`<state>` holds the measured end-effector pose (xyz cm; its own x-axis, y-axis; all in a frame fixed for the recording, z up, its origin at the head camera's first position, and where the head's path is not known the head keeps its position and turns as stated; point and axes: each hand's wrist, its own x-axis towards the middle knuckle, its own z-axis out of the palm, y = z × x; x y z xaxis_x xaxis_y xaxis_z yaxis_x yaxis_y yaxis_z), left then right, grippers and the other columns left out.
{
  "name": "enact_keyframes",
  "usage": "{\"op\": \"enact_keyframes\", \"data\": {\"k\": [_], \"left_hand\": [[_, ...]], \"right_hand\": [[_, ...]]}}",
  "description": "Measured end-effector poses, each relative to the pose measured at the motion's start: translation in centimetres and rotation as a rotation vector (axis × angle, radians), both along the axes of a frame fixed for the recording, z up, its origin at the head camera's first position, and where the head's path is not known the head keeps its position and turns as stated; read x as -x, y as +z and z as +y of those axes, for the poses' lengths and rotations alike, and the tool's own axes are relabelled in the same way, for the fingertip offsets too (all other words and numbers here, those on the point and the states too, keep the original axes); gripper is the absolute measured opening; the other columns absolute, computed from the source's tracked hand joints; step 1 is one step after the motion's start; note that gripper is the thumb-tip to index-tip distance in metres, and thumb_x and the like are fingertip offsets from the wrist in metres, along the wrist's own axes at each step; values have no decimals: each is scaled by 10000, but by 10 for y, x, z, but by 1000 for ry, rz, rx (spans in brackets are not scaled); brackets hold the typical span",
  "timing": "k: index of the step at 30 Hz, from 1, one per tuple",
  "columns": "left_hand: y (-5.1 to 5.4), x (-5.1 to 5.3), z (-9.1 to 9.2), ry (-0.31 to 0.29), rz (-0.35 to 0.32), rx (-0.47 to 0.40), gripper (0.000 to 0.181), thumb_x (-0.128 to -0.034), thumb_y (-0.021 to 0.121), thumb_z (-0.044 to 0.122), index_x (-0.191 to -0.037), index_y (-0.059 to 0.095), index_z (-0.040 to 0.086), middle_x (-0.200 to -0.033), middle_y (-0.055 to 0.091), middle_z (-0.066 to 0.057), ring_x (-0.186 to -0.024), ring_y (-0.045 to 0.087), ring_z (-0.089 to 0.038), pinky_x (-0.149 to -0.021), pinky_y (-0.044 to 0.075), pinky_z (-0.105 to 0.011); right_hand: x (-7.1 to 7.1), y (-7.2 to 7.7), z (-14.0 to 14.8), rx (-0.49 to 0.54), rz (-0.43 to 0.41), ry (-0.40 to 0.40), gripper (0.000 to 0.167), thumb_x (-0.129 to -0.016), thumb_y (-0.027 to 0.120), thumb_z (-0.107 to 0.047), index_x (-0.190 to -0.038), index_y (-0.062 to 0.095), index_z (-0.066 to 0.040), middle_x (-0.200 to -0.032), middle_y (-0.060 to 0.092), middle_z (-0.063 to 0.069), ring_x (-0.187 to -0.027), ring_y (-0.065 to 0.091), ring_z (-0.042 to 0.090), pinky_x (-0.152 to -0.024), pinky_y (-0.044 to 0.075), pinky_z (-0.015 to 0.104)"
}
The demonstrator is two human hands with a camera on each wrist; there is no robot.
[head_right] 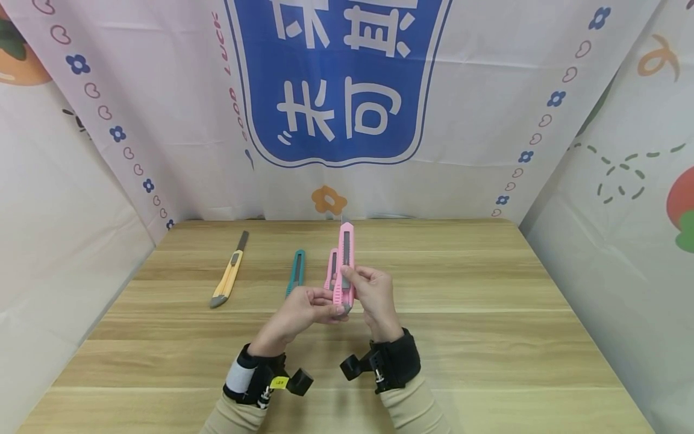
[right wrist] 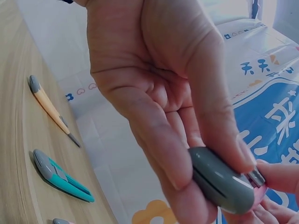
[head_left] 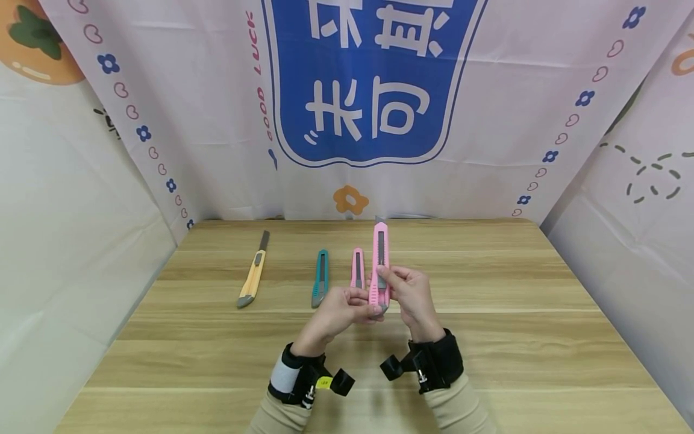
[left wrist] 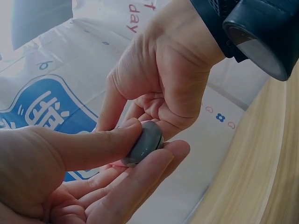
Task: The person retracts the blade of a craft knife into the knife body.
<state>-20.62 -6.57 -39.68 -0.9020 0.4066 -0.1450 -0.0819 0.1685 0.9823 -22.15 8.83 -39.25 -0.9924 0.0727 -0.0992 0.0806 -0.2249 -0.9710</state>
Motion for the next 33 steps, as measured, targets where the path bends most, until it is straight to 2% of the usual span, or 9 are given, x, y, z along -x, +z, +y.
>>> {"op": "enact_keyframes", "data": {"k": [8,16,23,28,31,33], "left_hand": [[1,-1,0,-10,11,-8,261,-900,652,64,-1109,652,-94,-1026,721,-263,-878,750,-234,-804,614,-349],[0,-1,-1,-8,8,-6,253,-901,650,58,-1099,654,-99,-1013,722,-265,-878,750,-249,-851,592,-452],[2,0,-2,-50,-1,-34,274,-906,649,76,-1122,642,-93,-1026,725,-251,-888,749,-224,-874,585,-448],[0,1,-3,-116,-11,-67,305,-898,664,104,-1125,627,-96,-981,749,-197,-855,744,-140,-869,595,-392],[-1,1,-1,-118,-21,-69,295,-913,637,73,-1140,616,-113,-1001,736,-234,-864,743,-150,-851,604,-369],[-1,1,0,-89,-33,-66,275,-915,624,44,-1141,620,-113,-1019,722,-262,-869,744,-168,-851,603,-374]], "right_hand": [[0,1,0,-10,-7,6,284,-920,617,-41,-1109,619,172,-629,728,-90,-667,720,76,-631,590,194],[-1,2,1,-6,-20,19,308,-912,625,-32,-1143,606,172,-663,735,-88,-675,712,46,-648,584,185],[0,2,3,-38,-37,6,307,-908,649,-77,-1146,635,117,-733,749,-46,-699,710,59,-675,588,210],[0,2,6,20,-13,-23,336,-915,649,-110,-1172,624,105,-764,764,-49,-739,729,75,-691,594,213],[0,2,7,64,0,-32,337,-924,639,-119,-1178,620,101,-784,773,-36,-769,737,83,-699,593,215],[0,3,7,76,0,-32,337,-929,635,-125,-1181,618,98,-818,780,-9,-781,739,88,-706,595,220]]}}
